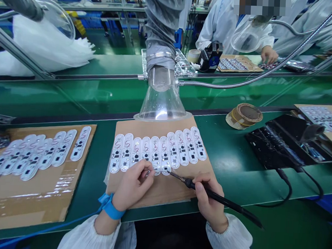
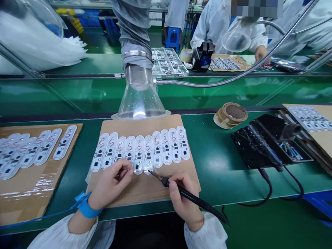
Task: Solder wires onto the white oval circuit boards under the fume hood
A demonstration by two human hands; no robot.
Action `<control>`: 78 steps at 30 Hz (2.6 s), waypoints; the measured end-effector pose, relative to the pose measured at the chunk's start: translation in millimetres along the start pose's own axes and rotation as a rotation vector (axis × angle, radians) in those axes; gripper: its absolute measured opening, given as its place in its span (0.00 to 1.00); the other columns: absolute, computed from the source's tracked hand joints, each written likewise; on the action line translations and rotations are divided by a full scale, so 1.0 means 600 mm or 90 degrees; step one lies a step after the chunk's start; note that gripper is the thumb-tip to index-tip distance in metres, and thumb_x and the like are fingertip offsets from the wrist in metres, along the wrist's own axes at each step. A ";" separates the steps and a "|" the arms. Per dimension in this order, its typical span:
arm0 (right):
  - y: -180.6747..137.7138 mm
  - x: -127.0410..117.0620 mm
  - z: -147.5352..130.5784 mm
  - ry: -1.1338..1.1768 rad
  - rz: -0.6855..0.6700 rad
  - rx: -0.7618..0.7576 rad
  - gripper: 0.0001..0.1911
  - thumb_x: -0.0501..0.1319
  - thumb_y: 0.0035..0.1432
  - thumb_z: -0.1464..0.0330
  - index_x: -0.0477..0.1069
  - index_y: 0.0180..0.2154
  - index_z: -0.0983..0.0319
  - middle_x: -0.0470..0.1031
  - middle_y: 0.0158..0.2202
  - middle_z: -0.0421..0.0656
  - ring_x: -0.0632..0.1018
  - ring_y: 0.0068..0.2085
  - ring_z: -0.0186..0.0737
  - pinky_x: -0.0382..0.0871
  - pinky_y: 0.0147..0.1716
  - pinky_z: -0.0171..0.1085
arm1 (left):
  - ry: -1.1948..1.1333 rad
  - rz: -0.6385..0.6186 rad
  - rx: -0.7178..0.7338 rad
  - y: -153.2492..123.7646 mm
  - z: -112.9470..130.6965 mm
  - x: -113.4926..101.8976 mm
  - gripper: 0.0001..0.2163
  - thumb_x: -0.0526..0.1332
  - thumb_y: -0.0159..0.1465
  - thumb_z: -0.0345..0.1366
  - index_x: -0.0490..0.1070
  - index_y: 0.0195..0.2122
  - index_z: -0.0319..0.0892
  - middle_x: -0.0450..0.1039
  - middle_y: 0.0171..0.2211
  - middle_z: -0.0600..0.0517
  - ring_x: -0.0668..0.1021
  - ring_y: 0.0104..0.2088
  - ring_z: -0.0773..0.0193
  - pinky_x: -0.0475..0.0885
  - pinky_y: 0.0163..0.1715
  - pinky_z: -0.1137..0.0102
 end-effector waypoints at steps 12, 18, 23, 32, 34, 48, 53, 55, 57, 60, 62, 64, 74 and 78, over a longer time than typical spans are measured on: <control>0.009 0.004 -0.007 -0.007 -0.018 0.001 0.09 0.64 0.80 0.64 0.77 0.41 0.56 0.80 0.32 0.40 0.80 0.28 0.40 0.77 0.28 0.35 | 0.017 -0.004 -0.008 0.002 0.002 -0.001 0.07 0.57 0.74 0.32 0.69 0.37 0.47 0.62 0.27 0.59 0.66 0.26 0.65 0.63 0.28 0.70; 0.007 0.004 -0.004 -0.001 -0.024 0.016 0.11 0.64 0.81 0.61 0.78 0.41 0.56 0.79 0.31 0.40 0.78 0.26 0.39 0.74 0.26 0.35 | 0.022 -0.006 0.002 0.004 0.002 0.002 0.07 0.57 0.74 0.31 0.69 0.37 0.47 0.62 0.27 0.59 0.67 0.26 0.65 0.63 0.27 0.70; 0.009 0.002 -0.008 0.030 0.030 0.038 0.12 0.64 0.82 0.60 0.78 0.42 0.56 0.79 0.33 0.40 0.77 0.26 0.38 0.73 0.25 0.33 | -0.001 0.002 0.020 -0.002 0.009 -0.012 0.07 0.57 0.76 0.31 0.70 0.39 0.47 0.66 0.30 0.57 0.70 0.28 0.64 0.66 0.29 0.70; 0.011 0.044 -0.025 0.047 0.027 0.060 0.16 0.63 0.83 0.55 0.78 0.42 0.57 0.78 0.31 0.40 0.75 0.24 0.38 0.72 0.23 0.34 | 0.014 0.056 0.015 -0.019 -0.015 -0.054 0.08 0.59 0.80 0.31 0.76 0.46 0.48 0.77 0.39 0.51 0.78 0.40 0.58 0.74 0.40 0.65; 0.011 0.046 -0.023 0.030 0.033 0.055 0.17 0.63 0.82 0.55 0.78 0.41 0.57 0.76 0.29 0.40 0.74 0.24 0.38 0.72 0.23 0.34 | 0.023 0.041 0.020 -0.018 -0.018 -0.048 0.07 0.59 0.80 0.32 0.77 0.46 0.48 0.78 0.39 0.51 0.78 0.41 0.57 0.74 0.41 0.64; 0.007 0.044 -0.022 0.025 0.012 0.045 0.15 0.63 0.83 0.58 0.77 0.40 0.57 0.77 0.30 0.39 0.75 0.24 0.37 0.70 0.23 0.33 | 0.073 0.013 0.026 -0.018 -0.019 -0.035 0.07 0.59 0.81 0.34 0.76 0.47 0.48 0.79 0.39 0.51 0.77 0.40 0.56 0.72 0.40 0.62; 0.010 0.045 -0.023 0.020 0.004 0.033 0.16 0.62 0.83 0.57 0.77 0.40 0.56 0.76 0.30 0.39 0.76 0.25 0.38 0.74 0.25 0.34 | 0.082 -0.002 0.016 -0.017 -0.020 -0.035 0.07 0.59 0.81 0.35 0.77 0.47 0.49 0.79 0.39 0.51 0.77 0.40 0.55 0.73 0.40 0.62; 0.010 0.045 -0.023 0.017 0.009 0.035 0.16 0.62 0.83 0.57 0.77 0.40 0.56 0.75 0.29 0.39 0.74 0.24 0.38 0.72 0.23 0.34 | 0.083 -0.003 0.009 -0.017 -0.020 -0.035 0.07 0.59 0.81 0.36 0.77 0.47 0.49 0.79 0.38 0.50 0.77 0.40 0.55 0.73 0.39 0.62; 0.011 0.044 -0.023 0.013 0.017 0.034 0.16 0.62 0.83 0.57 0.77 0.40 0.56 0.75 0.29 0.39 0.73 0.23 0.38 0.70 0.22 0.34 | 0.081 0.000 0.005 -0.017 -0.019 -0.035 0.07 0.59 0.81 0.36 0.77 0.47 0.49 0.79 0.38 0.50 0.77 0.39 0.55 0.72 0.39 0.62; 0.011 0.044 -0.025 0.010 0.012 0.026 0.15 0.62 0.83 0.58 0.77 0.41 0.56 0.76 0.30 0.39 0.74 0.24 0.38 0.71 0.23 0.33 | 0.076 0.007 0.010 -0.017 -0.019 -0.035 0.07 0.59 0.81 0.35 0.77 0.47 0.49 0.78 0.39 0.51 0.77 0.39 0.55 0.72 0.39 0.62; 0.011 0.045 -0.025 0.009 0.000 0.019 0.14 0.62 0.83 0.59 0.77 0.41 0.56 0.76 0.30 0.38 0.75 0.25 0.37 0.73 0.25 0.33 | 0.074 0.009 0.013 -0.018 -0.019 -0.036 0.06 0.60 0.81 0.35 0.77 0.46 0.49 0.78 0.38 0.51 0.76 0.39 0.55 0.72 0.39 0.63; 0.011 0.046 -0.024 0.010 -0.008 0.018 0.13 0.62 0.83 0.60 0.77 0.42 0.55 0.77 0.31 0.38 0.77 0.27 0.38 0.74 0.27 0.33 | 0.074 0.012 0.015 -0.018 -0.019 -0.036 0.06 0.60 0.80 0.34 0.77 0.46 0.49 0.77 0.37 0.52 0.76 0.38 0.56 0.71 0.38 0.63; 0.009 0.046 -0.023 0.017 -0.010 0.017 0.12 0.62 0.83 0.61 0.76 0.42 0.55 0.77 0.31 0.38 0.78 0.28 0.38 0.75 0.28 0.32 | 0.082 0.005 0.016 -0.018 -0.020 -0.034 0.06 0.60 0.81 0.34 0.76 0.46 0.49 0.75 0.37 0.52 0.75 0.38 0.56 0.70 0.38 0.64; 0.011 0.046 -0.024 0.026 0.002 0.025 0.13 0.61 0.84 0.60 0.77 0.42 0.55 0.77 0.31 0.38 0.75 0.26 0.37 0.72 0.25 0.32 | 0.082 0.002 0.016 -0.020 -0.020 -0.035 0.06 0.59 0.81 0.34 0.76 0.47 0.48 0.75 0.37 0.52 0.75 0.38 0.57 0.70 0.39 0.64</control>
Point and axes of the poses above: each hand's wrist, its own y-axis towards the middle knuckle, its own x-axis out of the palm, z = x × y, the point moved 3 cm from there along y, towards the middle knuckle
